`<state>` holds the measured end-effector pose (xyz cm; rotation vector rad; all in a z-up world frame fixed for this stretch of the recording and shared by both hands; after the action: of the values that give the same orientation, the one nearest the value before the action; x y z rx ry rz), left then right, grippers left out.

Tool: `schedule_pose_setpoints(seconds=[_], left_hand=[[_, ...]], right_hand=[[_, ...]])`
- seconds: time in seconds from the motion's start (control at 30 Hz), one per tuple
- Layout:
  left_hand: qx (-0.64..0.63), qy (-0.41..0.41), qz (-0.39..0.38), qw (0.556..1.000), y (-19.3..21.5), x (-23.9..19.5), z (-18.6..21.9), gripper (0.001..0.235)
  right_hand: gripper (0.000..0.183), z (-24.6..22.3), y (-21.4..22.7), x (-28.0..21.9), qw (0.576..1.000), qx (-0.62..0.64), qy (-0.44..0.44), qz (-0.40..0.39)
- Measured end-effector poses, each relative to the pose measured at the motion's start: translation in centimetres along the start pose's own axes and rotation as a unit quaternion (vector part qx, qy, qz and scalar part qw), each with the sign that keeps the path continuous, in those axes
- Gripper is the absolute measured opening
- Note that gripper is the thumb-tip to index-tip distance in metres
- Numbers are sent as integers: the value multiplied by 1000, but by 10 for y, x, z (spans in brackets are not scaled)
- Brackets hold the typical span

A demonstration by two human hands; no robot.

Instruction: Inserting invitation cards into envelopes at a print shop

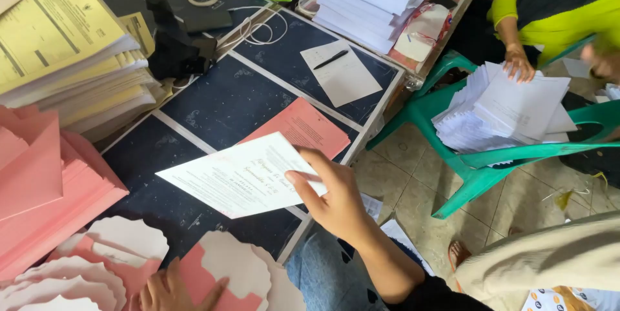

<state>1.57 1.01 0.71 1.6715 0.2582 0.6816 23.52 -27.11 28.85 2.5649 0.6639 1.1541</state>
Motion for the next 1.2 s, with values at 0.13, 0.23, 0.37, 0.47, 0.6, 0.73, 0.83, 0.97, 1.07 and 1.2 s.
schedule_pose_setpoints(seconds=[0.13,0.23,0.37,0.47,0.6,0.73,0.83,0.97,1.07,1.2], left_hand=[[35,63,103,992,71,-1,20,76],[-75,91,57,991,136,14,28,59],[-206,87,80,971,196,16,38,58],[-280,99,118,947,225,21,33,62],[-326,98,155,927,233,21,33,46],[-353,91,225,904,243,18,35,43],[-307,74,343,885,269,18,36,37],[-214,54,414,883,285,4,14,36],[-190,26,418,888,292,-11,-6,38],[-143,48,328,933,307,-35,-22,54]], right_hand=[[48,38,-2,-29,997,60,-50,-21],[52,64,-9,-35,965,210,-159,-5],[70,43,-5,-21,953,250,-169,6],[74,25,-9,-3,976,209,-42,-49],[57,24,-10,-5,976,159,80,-127],[58,2,-52,4,952,211,104,-198],[59,-12,-67,9,943,210,114,-232],[62,-29,-71,10,936,183,111,-278],[64,-35,-59,9,938,150,100,-297],[68,-45,-40,5,948,98,75,-293]])
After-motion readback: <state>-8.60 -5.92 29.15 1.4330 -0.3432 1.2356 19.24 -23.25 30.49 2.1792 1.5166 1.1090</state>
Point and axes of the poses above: each hand's wrist, its own x-axis towards the middle knuckle, its own y-axis out of the back of the hand, z = x × y, the point moved 2 cm from there along x, towards the middle knuckle, and after that the axes turned 4 degrees about -z, right-handed, at the moved point
